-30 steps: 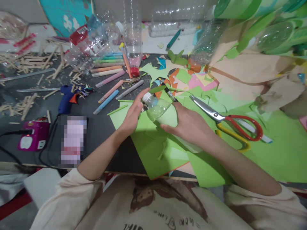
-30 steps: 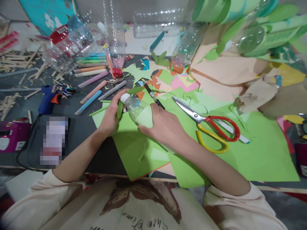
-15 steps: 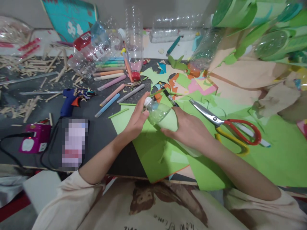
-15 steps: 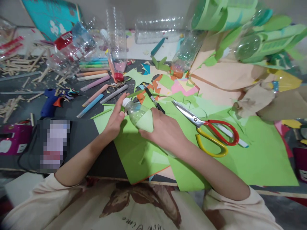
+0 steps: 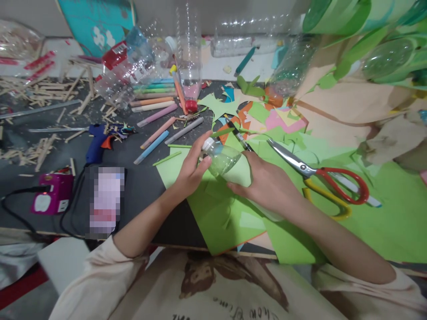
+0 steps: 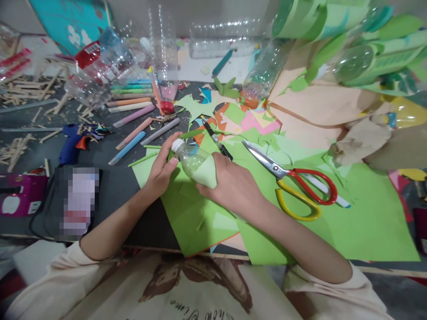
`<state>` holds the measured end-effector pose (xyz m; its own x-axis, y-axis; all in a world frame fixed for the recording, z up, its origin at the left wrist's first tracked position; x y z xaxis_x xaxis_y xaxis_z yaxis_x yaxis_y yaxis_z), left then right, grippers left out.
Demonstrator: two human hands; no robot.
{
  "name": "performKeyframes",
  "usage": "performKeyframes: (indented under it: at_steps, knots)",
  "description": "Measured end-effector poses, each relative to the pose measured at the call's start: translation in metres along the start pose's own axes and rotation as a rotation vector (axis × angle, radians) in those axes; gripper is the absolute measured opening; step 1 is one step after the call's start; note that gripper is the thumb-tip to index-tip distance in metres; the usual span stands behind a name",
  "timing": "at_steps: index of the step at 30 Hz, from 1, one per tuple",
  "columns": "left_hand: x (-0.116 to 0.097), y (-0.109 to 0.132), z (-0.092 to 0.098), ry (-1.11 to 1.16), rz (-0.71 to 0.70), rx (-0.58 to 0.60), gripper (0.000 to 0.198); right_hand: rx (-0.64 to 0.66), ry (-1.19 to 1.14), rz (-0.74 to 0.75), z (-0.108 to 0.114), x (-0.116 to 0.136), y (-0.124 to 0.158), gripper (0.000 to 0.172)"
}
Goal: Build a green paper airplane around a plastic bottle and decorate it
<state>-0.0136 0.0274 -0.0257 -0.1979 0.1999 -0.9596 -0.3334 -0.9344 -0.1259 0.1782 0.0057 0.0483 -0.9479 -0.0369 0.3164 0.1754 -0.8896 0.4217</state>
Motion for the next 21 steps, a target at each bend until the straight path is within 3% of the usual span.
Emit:
performKeyframes:
  at_steps: [8,15,21]
  knots:
    - [0.008,-0.001,0.004,0.071,0.003,-0.04,0.061,0.028,-0.009,0.008,-0.001,-0.003,-0.003,0.038]
    - [0.013,-0.004,0.014,0.108,-0.038,-0.299,0.051,0.05,-0.025,0.006,-0.003,-0.005,-0.004,0.043]
    - [0.002,-0.009,0.017,-0.053,0.02,-0.213,0.039,0.095,-0.004,-0.02,-0.002,-0.004,-0.005,0.049]
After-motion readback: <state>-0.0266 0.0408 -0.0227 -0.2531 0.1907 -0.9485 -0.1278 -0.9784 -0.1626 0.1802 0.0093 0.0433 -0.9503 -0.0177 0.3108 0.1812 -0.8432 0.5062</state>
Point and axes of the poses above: each hand's wrist, its own y-axis away from the middle knuckle, its own z-axis out of the back of the hand, x = y × z, the point moved 1 cm from there along -y, towards the middle knuckle, and after that the axes turned 5 degrees about y, right-handed, at the moved point
